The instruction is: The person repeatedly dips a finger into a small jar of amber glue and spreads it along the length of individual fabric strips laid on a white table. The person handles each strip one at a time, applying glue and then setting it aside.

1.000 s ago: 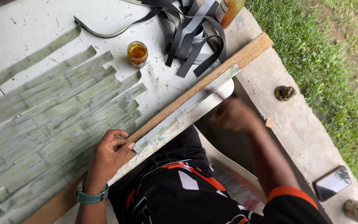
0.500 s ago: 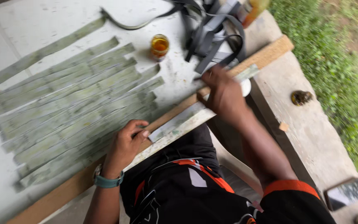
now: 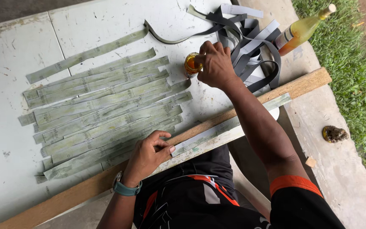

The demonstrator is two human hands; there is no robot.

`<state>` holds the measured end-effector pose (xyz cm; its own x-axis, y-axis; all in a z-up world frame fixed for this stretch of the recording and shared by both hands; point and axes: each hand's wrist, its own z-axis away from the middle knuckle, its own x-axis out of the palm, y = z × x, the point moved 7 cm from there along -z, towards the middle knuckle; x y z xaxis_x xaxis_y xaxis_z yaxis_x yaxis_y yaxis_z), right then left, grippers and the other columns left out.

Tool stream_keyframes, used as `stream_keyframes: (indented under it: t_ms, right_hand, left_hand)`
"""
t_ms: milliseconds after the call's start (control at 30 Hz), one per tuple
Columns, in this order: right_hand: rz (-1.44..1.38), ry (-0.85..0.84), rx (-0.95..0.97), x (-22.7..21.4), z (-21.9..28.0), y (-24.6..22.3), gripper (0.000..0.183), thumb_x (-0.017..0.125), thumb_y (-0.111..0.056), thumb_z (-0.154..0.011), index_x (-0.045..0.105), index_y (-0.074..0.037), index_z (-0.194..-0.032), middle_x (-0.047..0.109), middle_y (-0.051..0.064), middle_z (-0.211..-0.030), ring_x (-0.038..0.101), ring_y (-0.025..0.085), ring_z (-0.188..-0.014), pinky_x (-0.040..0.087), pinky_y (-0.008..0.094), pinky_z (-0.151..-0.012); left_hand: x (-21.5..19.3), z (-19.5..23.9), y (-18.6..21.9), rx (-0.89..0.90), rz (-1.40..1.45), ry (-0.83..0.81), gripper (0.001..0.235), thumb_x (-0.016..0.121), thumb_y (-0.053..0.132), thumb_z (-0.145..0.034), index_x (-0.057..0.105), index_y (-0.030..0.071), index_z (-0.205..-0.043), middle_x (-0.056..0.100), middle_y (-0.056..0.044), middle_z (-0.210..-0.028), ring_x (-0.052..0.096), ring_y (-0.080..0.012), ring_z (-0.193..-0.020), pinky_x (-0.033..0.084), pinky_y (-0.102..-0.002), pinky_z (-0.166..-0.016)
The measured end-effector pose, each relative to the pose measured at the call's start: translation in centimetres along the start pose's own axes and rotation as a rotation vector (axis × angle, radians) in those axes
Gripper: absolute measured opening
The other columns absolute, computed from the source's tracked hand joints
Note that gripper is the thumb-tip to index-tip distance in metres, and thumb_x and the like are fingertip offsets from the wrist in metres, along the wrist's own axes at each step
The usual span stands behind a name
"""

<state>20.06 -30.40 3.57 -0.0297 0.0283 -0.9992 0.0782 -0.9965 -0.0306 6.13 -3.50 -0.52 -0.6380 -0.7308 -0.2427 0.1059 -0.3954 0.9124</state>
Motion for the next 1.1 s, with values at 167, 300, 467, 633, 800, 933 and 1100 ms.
stream_keyframes:
  t_ms: [167,300,467,633,800,933,1100]
  right_hand:
    - [-0.113,0.055,0.006,0.2,-0.1,0.1,0.027,0.08,-0.014,-0.077,0.076,-0.019,-0.103,0.057,0.004,-0.127,0.052,0.028,-0.12,0.039,0.044,-0.104]
    - [-0.261,0.046,-0.037,-4.1,1.3,-0.2,0.046,0.086,-0.007,-0.066,0.069,-0.014,-0.108,0.055,0.011,-0.124,0.051,0.033,-0.116,0.039,0.048,-0.097]
    - [-0.988,0.095,-0.121,-8.6,13.6,4.5,0.08,0.077,0.005,-0.081,0.043,-0.009,-0.151,0.064,0.012,-0.116,0.066,0.022,-0.109,0.056,0.034,-0.089]
    - [-1.531,-0.041,0.306,-0.8,24.4,9.5,0.112,0.07,0.006,-0.074,0.012,-0.01,-0.169,0.066,0.018,-0.102,0.067,0.019,-0.084,0.057,0.028,-0.062]
    - [-1.416,-0.071,0.552,1.8,26.8,9.6,0.108,0.067,0.0,-0.077,0.011,-0.011,-0.169,0.072,0.021,-0.089,0.06,0.018,-0.057,0.051,0.028,-0.055]
    - [-1.005,-0.291,0.543,0.7,25.8,3.2,0.107,0.069,-0.003,-0.073,0.016,-0.018,-0.164,0.078,0.018,-0.083,0.071,0.022,-0.062,0.06,0.034,-0.061]
    - [-0.763,-0.339,0.423,0.4,25.3,-5.0,0.106,0.071,-0.009,-0.074,0.017,-0.023,-0.164,0.079,0.016,-0.082,0.08,0.026,-0.075,0.062,0.036,-0.076]
  left_hand:
    - [0.0,-0.3,0.0,0.01,-0.014,0.0,0.04,0.076,0.025,-0.088,0.063,0.007,-0.122,0.082,-0.011,-0.093,0.081,-0.0175,-0.078,0.064,-0.031,-0.065]
    - [-0.1,-0.3,0.0,0.023,0.012,0.006,0.04,0.077,0.023,-0.088,0.064,0.007,-0.122,0.082,-0.011,-0.093,0.08,-0.0182,-0.079,0.063,-0.031,-0.066]
    - [0.3,-0.1,-0.8,-0.003,0.106,0.023,0.04,0.075,0.021,-0.087,0.062,0.007,-0.122,0.081,-0.011,-0.091,0.081,-0.0159,-0.08,0.064,-0.03,-0.064]
    - [-0.3,-0.3,-0.6,0.061,-0.024,0.107,0.036,0.077,0.02,-0.087,0.066,0.007,-0.118,0.082,-0.012,-0.089,0.079,-0.0169,-0.076,0.059,-0.03,-0.064]
    - [-0.2,-0.2,-0.5,0.118,-0.074,0.114,0.035,0.078,0.018,-0.088,0.066,0.005,-0.117,0.08,-0.013,-0.089,0.078,-0.0173,-0.076,0.059,-0.031,-0.063]
    - [-0.3,0.2,-0.4,0.142,-0.058,0.119,0.034,0.078,0.017,-0.088,0.065,0.004,-0.117,0.08,-0.012,-0.087,0.079,-0.0177,-0.074,0.059,-0.031,-0.063]
    - [-0.4,0.5,0.1,0.218,-0.048,0.123,0.033,0.078,0.016,-0.089,0.064,0.003,-0.116,0.08,-0.013,-0.086,0.079,-0.0178,-0.075,0.059,-0.031,-0.064]
